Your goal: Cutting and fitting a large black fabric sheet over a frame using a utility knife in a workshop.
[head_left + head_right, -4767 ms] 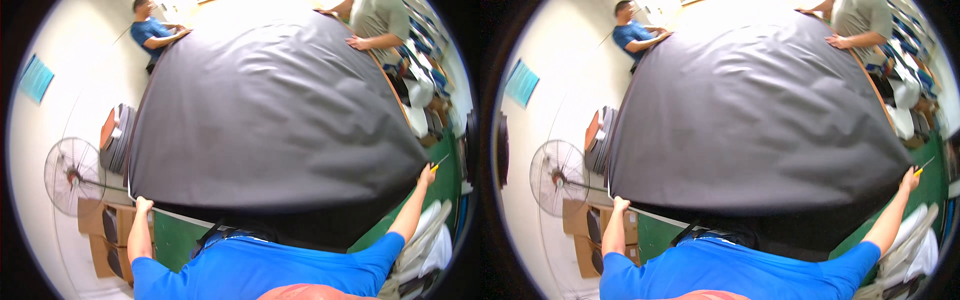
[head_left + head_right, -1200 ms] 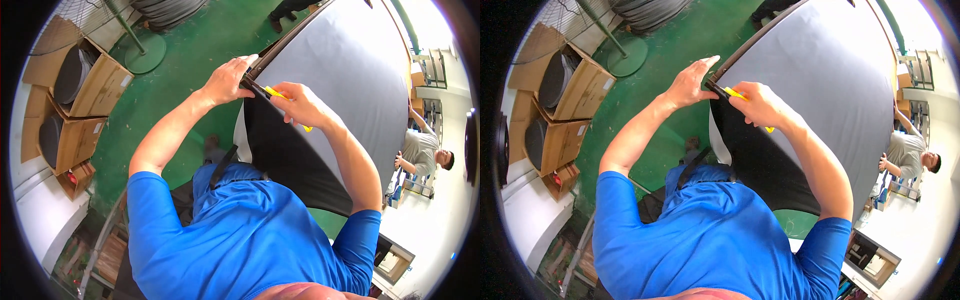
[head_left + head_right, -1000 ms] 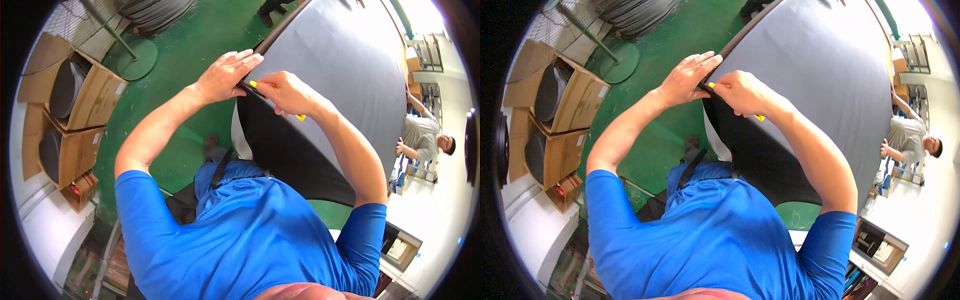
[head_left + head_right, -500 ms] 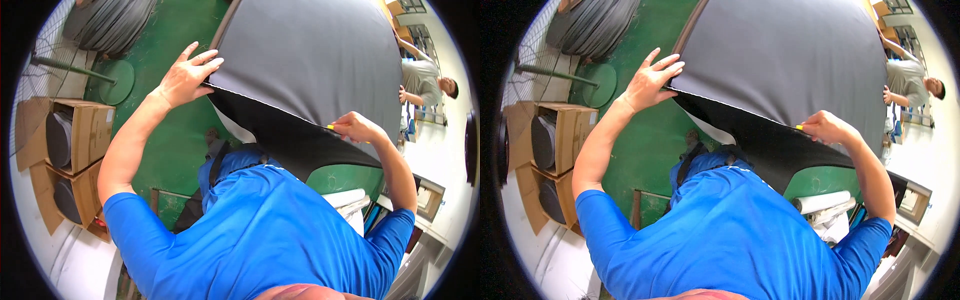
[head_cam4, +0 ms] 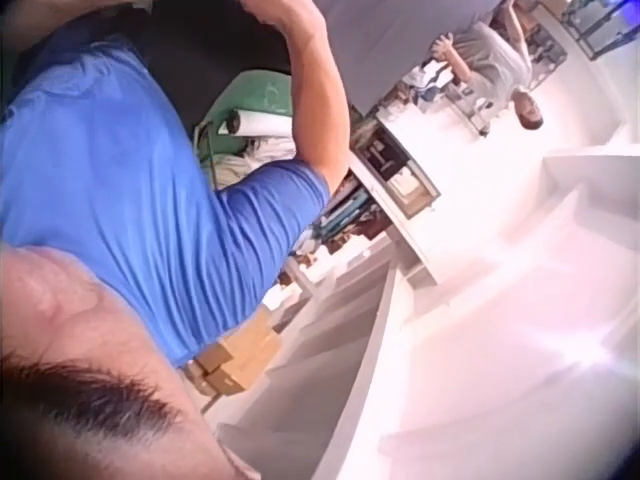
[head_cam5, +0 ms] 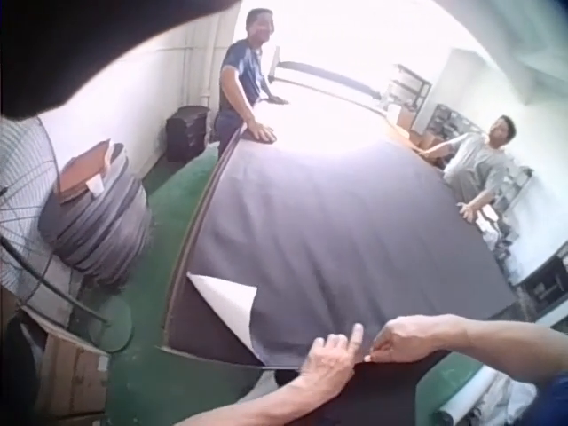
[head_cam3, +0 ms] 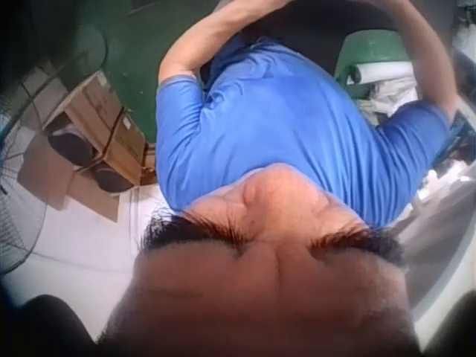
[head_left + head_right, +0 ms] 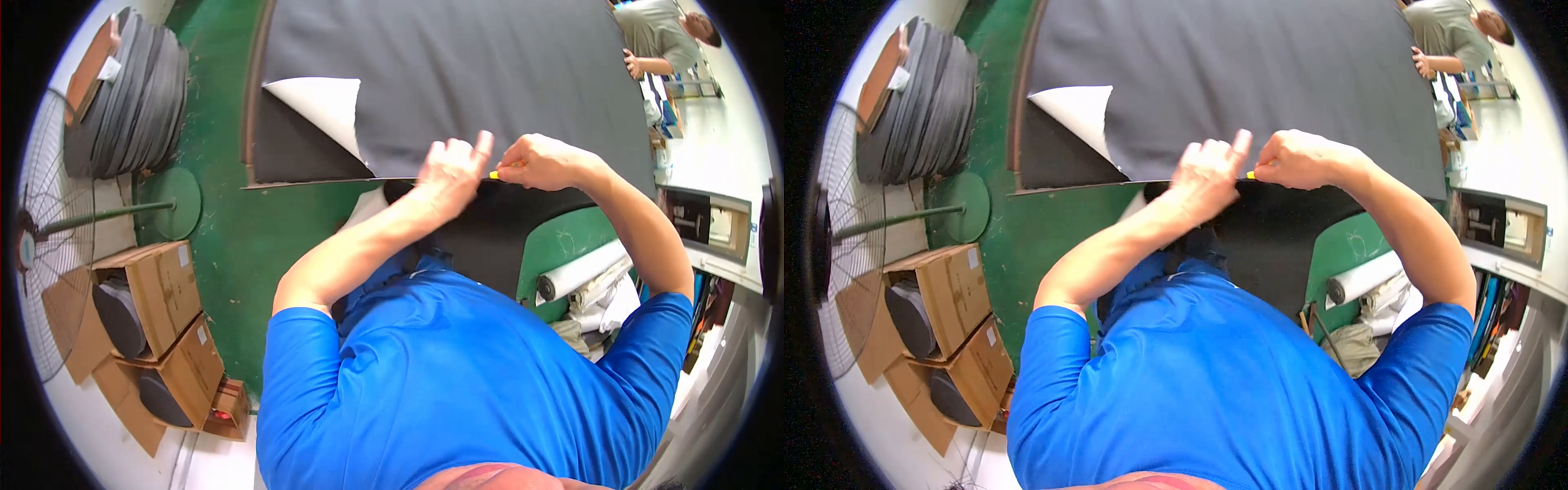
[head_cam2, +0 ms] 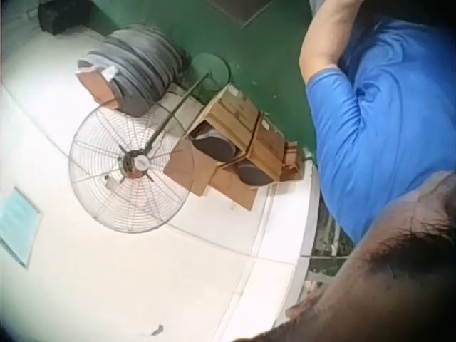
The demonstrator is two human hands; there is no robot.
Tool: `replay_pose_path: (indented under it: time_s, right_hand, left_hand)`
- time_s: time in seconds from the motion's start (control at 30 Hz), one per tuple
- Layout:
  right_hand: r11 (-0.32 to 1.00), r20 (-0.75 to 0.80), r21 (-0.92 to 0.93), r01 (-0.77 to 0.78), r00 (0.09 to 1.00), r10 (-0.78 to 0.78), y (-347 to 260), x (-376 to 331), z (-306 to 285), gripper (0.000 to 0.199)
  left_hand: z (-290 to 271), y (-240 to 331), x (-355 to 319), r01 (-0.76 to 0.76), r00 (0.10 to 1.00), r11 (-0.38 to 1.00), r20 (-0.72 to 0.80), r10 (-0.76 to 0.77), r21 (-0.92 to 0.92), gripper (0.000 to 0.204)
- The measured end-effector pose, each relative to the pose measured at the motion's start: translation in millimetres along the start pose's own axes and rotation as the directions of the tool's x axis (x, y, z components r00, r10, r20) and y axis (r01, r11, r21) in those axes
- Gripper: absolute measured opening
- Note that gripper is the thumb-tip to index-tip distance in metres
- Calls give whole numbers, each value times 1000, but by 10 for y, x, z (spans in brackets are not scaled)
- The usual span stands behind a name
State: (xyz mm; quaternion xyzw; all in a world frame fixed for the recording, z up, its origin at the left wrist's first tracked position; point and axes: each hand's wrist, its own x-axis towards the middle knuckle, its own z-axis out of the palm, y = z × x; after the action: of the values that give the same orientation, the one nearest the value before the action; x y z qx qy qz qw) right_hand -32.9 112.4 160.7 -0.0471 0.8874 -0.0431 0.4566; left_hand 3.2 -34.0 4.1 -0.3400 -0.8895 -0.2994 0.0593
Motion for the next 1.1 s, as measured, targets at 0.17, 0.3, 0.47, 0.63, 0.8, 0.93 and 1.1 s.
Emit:
replay_pose_path:
  time_s: [0.17,0.3,0.47,0.63,0.8,0.93,1.1]
  right_hand:
    - [980,-19,9,-197,980,197,1059,-243,68,32]
    - [899,33,210,-383,922,385,2662,-664,181,30]
    - [968,-71,-87,-234,971,229,2533,-559,81,29]
    - [998,-146,-63,-18,989,9,3109,-629,263,32]
    - [883,-35,109,-457,886,463,5579,-1289,312,29]
    - [973,-150,-9,-230,963,226,5727,-1249,381,29]
    - [960,-189,-118,-256,954,231,6263,-1212,486,27]
  left_hand:
    - [-16,-197,-81,-39,998,997,55,35,68,60]
    - [-89,-119,93,-159,987,986,-23,160,39,44]
    - [-151,-16,132,-74,991,997,116,69,35,61]
    - [-174,122,251,-14,980,996,201,-5,89,60]
    - [-194,331,385,35,947,978,306,-98,207,58]
    - [-75,398,375,48,920,954,359,-158,297,55]
    - [-90,507,352,139,850,900,417,-323,413,61]
